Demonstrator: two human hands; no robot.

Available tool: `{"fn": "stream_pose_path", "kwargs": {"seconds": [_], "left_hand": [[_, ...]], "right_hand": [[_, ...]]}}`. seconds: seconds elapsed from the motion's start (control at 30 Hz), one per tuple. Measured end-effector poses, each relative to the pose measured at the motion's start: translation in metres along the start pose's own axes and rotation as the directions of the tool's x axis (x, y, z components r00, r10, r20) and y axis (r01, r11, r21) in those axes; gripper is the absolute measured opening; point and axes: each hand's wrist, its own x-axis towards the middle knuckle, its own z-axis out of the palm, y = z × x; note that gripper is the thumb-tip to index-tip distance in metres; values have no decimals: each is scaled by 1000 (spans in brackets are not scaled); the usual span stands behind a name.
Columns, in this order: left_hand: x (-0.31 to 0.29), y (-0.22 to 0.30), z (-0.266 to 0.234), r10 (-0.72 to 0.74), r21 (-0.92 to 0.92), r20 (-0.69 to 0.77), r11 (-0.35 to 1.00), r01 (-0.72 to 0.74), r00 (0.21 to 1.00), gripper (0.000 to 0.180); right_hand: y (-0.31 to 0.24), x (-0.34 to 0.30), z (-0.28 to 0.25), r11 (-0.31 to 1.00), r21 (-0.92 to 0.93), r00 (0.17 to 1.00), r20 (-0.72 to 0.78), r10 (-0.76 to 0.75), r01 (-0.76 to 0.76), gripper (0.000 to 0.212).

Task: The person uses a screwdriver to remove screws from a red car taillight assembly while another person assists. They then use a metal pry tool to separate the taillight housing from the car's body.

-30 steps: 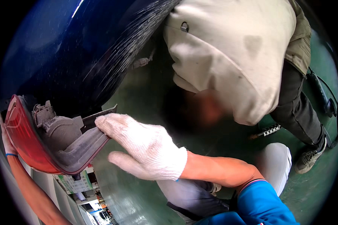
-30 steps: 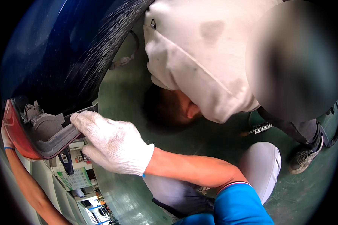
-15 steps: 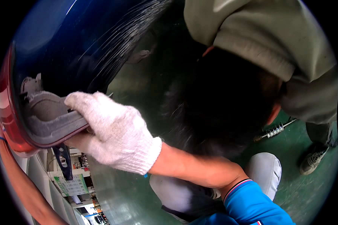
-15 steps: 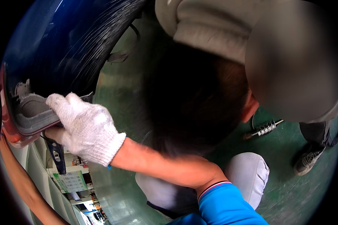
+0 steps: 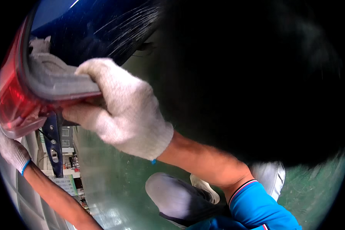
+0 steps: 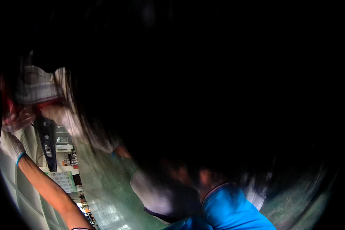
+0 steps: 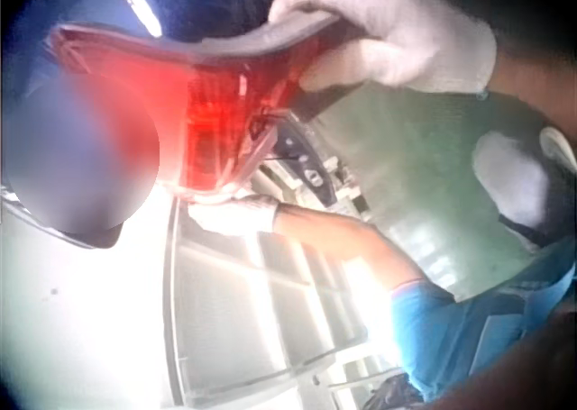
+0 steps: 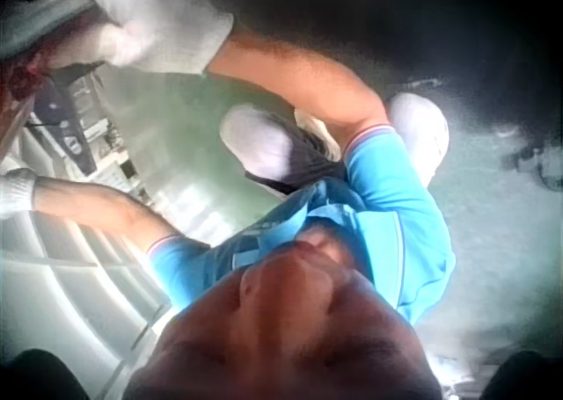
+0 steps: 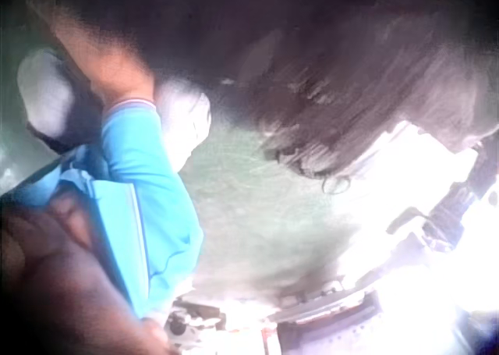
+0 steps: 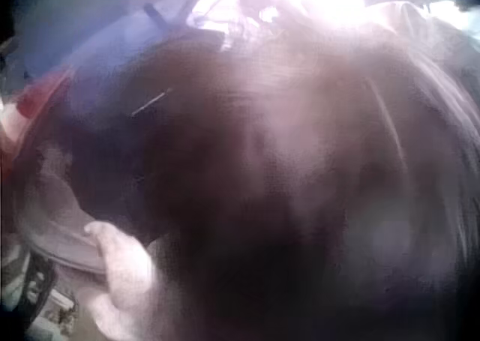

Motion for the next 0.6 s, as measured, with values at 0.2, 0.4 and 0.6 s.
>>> {"fn": "stream_pose_path", "kwargs": {"seconds": [0.2, 0.4, 0.6], "left_hand": [[-83, 29, 26, 228, 472, -153, 872, -132, 962, 31], [-125, 58, 65, 110, 188, -187, 979, -74, 976, 29], [-122, 87, 63, 12, -254, -205, 965, -65, 979, 27]], "right_hand": [[15, 6, 12, 986, -145, 995, -38, -89, 83, 44], [28, 6, 14, 960, -270, 996, -5, -85, 81, 50], [-53, 46, -12, 982, -175, 924, 361, 127, -67, 46]]}}
